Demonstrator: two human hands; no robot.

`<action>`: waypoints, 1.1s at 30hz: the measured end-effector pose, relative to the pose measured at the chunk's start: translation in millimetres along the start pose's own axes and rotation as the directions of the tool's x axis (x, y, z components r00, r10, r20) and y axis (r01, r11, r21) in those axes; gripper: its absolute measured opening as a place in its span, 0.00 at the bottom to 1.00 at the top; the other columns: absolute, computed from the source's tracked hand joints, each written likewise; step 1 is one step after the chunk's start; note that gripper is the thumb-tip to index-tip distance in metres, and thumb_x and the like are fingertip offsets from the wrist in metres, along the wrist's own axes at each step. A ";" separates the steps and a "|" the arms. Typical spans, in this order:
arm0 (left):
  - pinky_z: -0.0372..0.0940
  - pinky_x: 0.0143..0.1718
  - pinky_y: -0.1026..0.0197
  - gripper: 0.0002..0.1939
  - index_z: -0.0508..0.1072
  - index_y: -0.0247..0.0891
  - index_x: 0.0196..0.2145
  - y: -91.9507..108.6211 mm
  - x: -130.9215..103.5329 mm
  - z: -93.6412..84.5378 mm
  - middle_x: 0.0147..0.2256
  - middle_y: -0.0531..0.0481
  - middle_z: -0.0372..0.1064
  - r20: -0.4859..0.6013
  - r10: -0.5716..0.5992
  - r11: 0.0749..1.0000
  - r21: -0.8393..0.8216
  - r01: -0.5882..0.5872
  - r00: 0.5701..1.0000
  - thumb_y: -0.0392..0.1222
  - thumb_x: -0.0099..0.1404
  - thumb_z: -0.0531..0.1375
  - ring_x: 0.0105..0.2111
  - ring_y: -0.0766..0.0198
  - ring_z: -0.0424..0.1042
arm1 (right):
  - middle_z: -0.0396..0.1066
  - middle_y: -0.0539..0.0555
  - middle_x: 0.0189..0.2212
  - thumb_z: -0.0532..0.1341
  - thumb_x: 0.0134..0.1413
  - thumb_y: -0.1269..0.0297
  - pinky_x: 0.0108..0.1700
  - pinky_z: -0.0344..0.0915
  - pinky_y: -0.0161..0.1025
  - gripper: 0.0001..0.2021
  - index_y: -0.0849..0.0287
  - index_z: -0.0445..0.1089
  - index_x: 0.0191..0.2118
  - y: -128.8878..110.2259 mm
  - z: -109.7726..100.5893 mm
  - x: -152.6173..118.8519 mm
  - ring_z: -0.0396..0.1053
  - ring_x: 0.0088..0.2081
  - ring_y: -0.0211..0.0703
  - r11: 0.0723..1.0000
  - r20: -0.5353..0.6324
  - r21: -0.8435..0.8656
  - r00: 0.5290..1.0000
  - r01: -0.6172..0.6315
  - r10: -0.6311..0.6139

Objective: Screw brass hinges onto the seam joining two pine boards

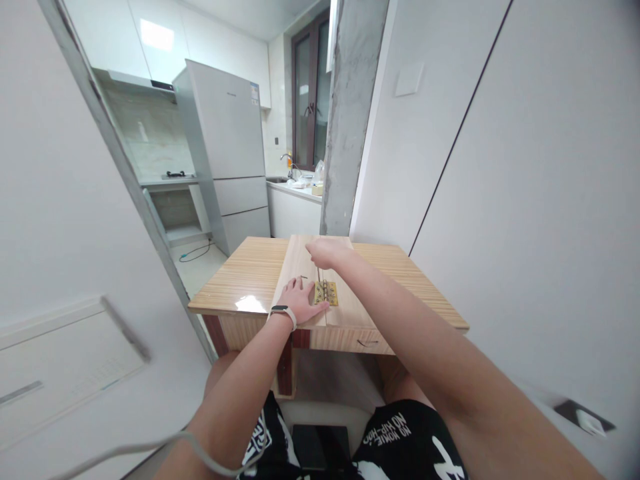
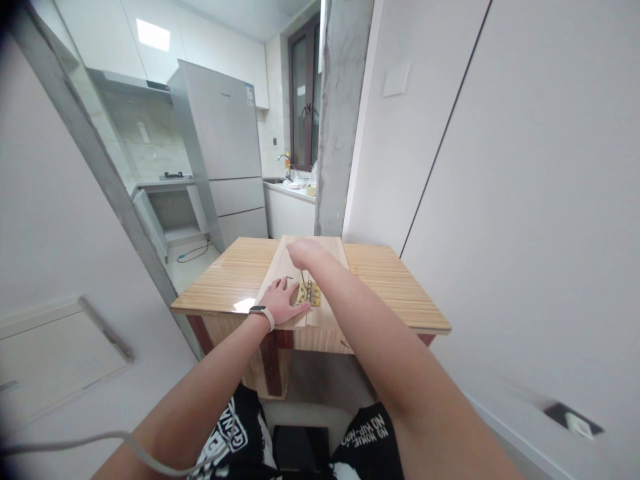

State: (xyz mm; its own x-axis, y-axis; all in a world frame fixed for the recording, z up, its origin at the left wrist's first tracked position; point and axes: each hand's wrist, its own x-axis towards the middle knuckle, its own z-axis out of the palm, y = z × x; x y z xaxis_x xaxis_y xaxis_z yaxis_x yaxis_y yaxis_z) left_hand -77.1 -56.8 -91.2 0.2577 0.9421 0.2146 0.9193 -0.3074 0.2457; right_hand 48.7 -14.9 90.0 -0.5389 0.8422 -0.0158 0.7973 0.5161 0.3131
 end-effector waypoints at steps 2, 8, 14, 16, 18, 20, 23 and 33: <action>0.45 0.66 0.39 0.52 0.60 0.49 0.67 -0.6 0.4 0.5 0.69 0.39 0.51 -0.005 0.003 1.000 -0.002 -0.003 1.000 0.84 0.57 0.45 0.69 0.36 0.47 | 0.76 0.69 0.51 0.62 0.64 0.59 0.50 0.70 0.40 0.19 0.64 0.74 0.55 0.0 -0.1 -1.6 0.75 0.53 0.54 0.999 0.007 0.019 0.999 -0.047 0.047; 0.45 0.66 0.38 0.52 0.60 0.49 0.67 -2.5 0.6 2.5 0.69 0.38 0.51 -0.005 0.007 1.000 -0.009 -0.007 1.000 0.84 0.57 0.45 0.68 0.36 0.48 | 0.75 0.70 0.52 0.55 0.69 0.53 0.51 0.71 0.48 0.21 0.61 0.77 0.54 3.1 -3.1 -7.5 0.75 0.54 0.58 0.993 0.016 -0.025 0.993 -0.118 0.119; 0.44 0.67 0.38 0.50 0.60 0.49 0.67 -1.2 0.2 2.3 0.70 0.40 0.50 0.001 0.000 1.000 -0.011 0.000 1.000 0.83 0.58 0.46 0.69 0.36 0.47 | 0.76 0.68 0.52 0.58 0.67 0.56 0.49 0.72 0.48 0.19 0.60 0.77 0.54 -0.6 -10.7 -10.7 0.75 0.52 0.58 0.989 0.050 -0.040 0.989 -0.139 0.141; 0.44 0.67 0.39 0.50 0.60 0.50 0.67 -0.7 0.0 1.6 0.69 0.40 0.51 -0.006 0.002 1.000 -0.006 -0.002 1.000 0.82 0.58 0.46 0.69 0.36 0.48 | 0.76 0.68 0.51 0.60 0.66 0.57 0.49 0.72 0.46 0.18 0.60 0.78 0.53 -1.6 -11.8 -9.6 0.76 0.52 0.57 0.989 0.060 -0.035 0.987 -0.144 0.146; 0.45 0.67 0.39 0.50 0.60 0.50 0.67 -0.5 -0.1 1.2 0.69 0.40 0.51 -0.009 0.002 1.000 -0.002 -0.002 1.000 0.83 0.58 0.46 0.69 0.37 0.48 | 0.77 0.68 0.50 0.62 0.64 0.58 0.50 0.71 0.44 0.16 0.60 0.79 0.51 -1.3 -11.5 -7.9 0.76 0.51 0.56 0.990 0.060 -0.035 0.989 -0.135 0.137; 0.45 0.67 0.39 0.50 0.60 0.50 0.67 -0.7 -0.1 1.3 0.69 0.40 0.52 -0.008 0.003 1.000 0.001 -0.003 1.000 0.83 0.57 0.46 0.69 0.36 0.48 | 0.78 0.67 0.48 0.64 0.62 0.60 0.50 0.70 0.43 0.15 0.59 0.79 0.50 0.2 -10.0 -6.4 0.76 0.51 0.55 0.992 0.045 -0.037 0.991 -0.121 0.123; 0.46 0.67 0.39 0.51 0.61 0.49 0.67 -1.3 0.0 2.2 0.69 0.38 0.52 -0.017 0.009 1.000 0.006 -0.009 1.000 0.83 0.57 0.46 0.68 0.36 0.49 | 0.78 0.66 0.48 0.65 0.60 0.64 0.50 0.70 0.41 0.13 0.58 0.79 0.49 3.4 -6.4 -5.2 0.76 0.51 0.54 0.996 0.006 -0.047 0.997 -0.076 0.077; 0.45 0.67 0.39 0.50 0.59 0.50 0.67 -1.3 -0.1 0.8 0.69 0.40 0.51 -0.005 0.005 1.000 -0.002 -0.005 1.000 0.83 0.57 0.46 0.69 0.37 0.48 | 0.77 0.67 0.49 0.59 0.66 0.49 0.49 0.70 0.41 0.21 0.60 0.75 0.54 5.2 5.1 -9.0 0.75 0.52 0.54 0.997 -0.053 0.029 0.996 -0.068 0.070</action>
State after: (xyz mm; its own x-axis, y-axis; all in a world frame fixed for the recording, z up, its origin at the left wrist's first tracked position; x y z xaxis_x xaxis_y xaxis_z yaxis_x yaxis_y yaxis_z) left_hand -78.1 -56.4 -92.3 0.2609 0.9399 0.2202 0.9174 -0.3124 0.2467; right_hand 59.1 -19.1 87.0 -0.4957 0.8666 0.0567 0.8397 0.4616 0.2862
